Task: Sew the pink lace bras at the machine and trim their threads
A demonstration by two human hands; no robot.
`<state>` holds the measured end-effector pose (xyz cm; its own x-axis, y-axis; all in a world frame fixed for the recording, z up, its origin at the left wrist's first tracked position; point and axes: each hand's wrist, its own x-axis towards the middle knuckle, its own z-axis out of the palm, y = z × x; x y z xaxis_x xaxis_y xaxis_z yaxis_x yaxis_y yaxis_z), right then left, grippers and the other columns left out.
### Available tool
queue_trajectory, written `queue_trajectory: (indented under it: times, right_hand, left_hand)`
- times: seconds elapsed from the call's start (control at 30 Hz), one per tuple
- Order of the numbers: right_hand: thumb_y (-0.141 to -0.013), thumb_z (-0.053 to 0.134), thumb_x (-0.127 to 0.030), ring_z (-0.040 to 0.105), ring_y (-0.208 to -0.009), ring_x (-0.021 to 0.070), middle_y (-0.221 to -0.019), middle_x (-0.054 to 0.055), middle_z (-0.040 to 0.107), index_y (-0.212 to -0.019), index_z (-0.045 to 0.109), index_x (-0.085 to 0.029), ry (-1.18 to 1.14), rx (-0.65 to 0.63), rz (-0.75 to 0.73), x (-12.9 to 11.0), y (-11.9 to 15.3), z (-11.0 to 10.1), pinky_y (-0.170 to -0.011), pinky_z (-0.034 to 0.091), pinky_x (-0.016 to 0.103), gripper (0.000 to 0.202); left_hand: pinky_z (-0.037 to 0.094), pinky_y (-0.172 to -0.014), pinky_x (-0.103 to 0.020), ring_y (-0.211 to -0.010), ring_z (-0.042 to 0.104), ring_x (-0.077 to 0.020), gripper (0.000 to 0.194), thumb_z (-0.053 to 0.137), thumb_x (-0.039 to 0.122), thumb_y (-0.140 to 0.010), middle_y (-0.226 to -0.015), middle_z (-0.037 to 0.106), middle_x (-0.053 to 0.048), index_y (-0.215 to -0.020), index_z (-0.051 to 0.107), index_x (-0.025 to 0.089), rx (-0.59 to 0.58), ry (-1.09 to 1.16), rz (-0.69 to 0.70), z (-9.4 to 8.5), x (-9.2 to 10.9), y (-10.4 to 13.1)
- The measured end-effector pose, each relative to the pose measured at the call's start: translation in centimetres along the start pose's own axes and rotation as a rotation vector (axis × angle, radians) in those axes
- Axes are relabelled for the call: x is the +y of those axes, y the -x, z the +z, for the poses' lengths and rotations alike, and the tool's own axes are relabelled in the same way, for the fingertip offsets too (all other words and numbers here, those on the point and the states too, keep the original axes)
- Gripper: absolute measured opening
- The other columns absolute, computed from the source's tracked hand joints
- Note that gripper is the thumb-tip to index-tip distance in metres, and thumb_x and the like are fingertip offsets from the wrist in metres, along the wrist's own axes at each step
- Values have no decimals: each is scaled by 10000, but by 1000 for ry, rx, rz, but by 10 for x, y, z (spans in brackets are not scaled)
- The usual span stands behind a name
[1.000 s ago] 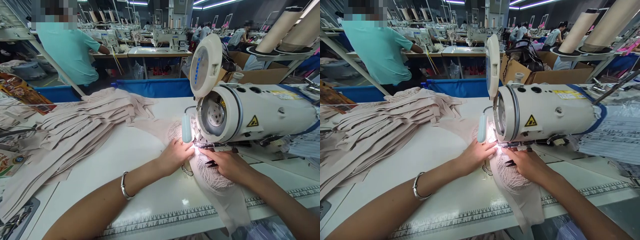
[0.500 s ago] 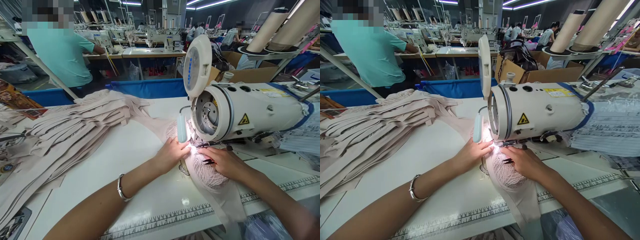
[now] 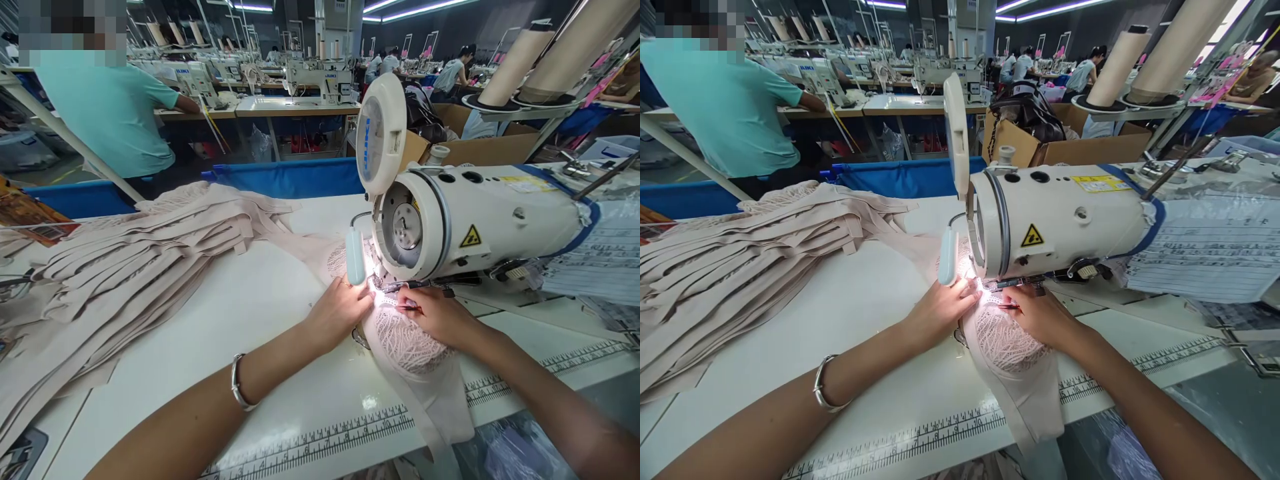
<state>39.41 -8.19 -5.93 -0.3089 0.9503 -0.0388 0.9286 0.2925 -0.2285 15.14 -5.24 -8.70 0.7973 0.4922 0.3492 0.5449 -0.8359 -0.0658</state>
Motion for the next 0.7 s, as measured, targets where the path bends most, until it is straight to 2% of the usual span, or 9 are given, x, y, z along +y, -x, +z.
queue_trajectory:
  times: [0.1, 0.17, 0.27, 0.33, 0.37, 0.47, 0.57, 0.7]
  right_hand:
    - [-907, 549, -311, 589, -566, 150, -669, -15, 640, -727, 575, -235, 52, 92, 36, 1, -7, 8, -502, 400, 232, 197]
    - [-891, 551, -284, 581, -561, 160, -638, -8, 629, -746, 605, -234, 89, 131, 31, 5, -9, 13, -506, 399, 243, 163]
    - [-852, 564, -218, 624, -643, 189, -732, 22, 692, -865, 670, -240, 108, 157, 20, 14, -8, 19, -549, 442, 261, 109]
    - [-829, 561, -167, 666, -735, 203, -865, 28, 744, -1024, 697, -267, 111, 134, -21, 19, -4, 19, -587, 489, 270, 258]
    - [-819, 540, -132, 684, -791, 203, -946, 24, 757, -1118, 691, -290, 109, 120, -53, 22, -2, 18, -616, 516, 274, 369]
    - [-782, 468, -41, 701, -960, 184, -1140, 4, 738, -1296, 638, -350, 97, 109, -183, 23, 3, 14, -717, 567, 268, 624]
    - [-736, 438, 13, 698, -990, 167, -1133, 12, 731, -1304, 655, -335, 84, 135, -260, 17, 6, 9, -712, 568, 221, 701]
    - [-706, 434, 43, 705, -953, 162, -1088, 19, 735, -1283, 679, -319, 81, 136, -263, 10, 6, 7, -694, 566, 200, 725]
  left_hand:
    - [441, -643, -344, -811, 582, -225, 324, 327, 8, -951, -920, 646, -133, -980, 635, 105, -47, -11, 35, -9, 12, -3]
    - [465, -642, -331, -743, 567, -201, 306, 339, 39, -962, -857, 636, -101, -910, 630, 116, -95, 40, 15, -16, 24, -5]
    - [510, -686, -363, -778, 591, -231, 276, 443, 273, -1007, -863, 652, -110, -887, 638, 118, -160, 95, -87, -22, 45, -7]
    - [526, -799, -428, -942, 625, -299, 401, 467, 431, -1006, -1001, 684, -178, -994, 658, 79, -165, 21, -129, -19, 58, -7]
    - [513, -881, -459, -1056, 617, -332, 456, 454, 449, -1011, -1120, 675, -222, -1094, 647, 44, -163, -33, -134, -17, 63, -7]
    - [413, -1078, -486, -1291, 532, -359, 505, 383, 337, -1041, -1385, 551, -289, -1342, 514, -47, -183, -141, -113, -10, 72, -5]
    - [391, -1119, -472, -1327, 519, -356, 497, 328, 247, -1044, -1421, 525, -292, -1394, 455, -82, -218, -151, -88, -8, 70, -4]
    - [423, -1115, -471, -1330, 526, -347, 471, 325, 172, -1013, -1429, 528, -279, -1396, 461, -66, -252, -153, -45, -11, 62, -3]
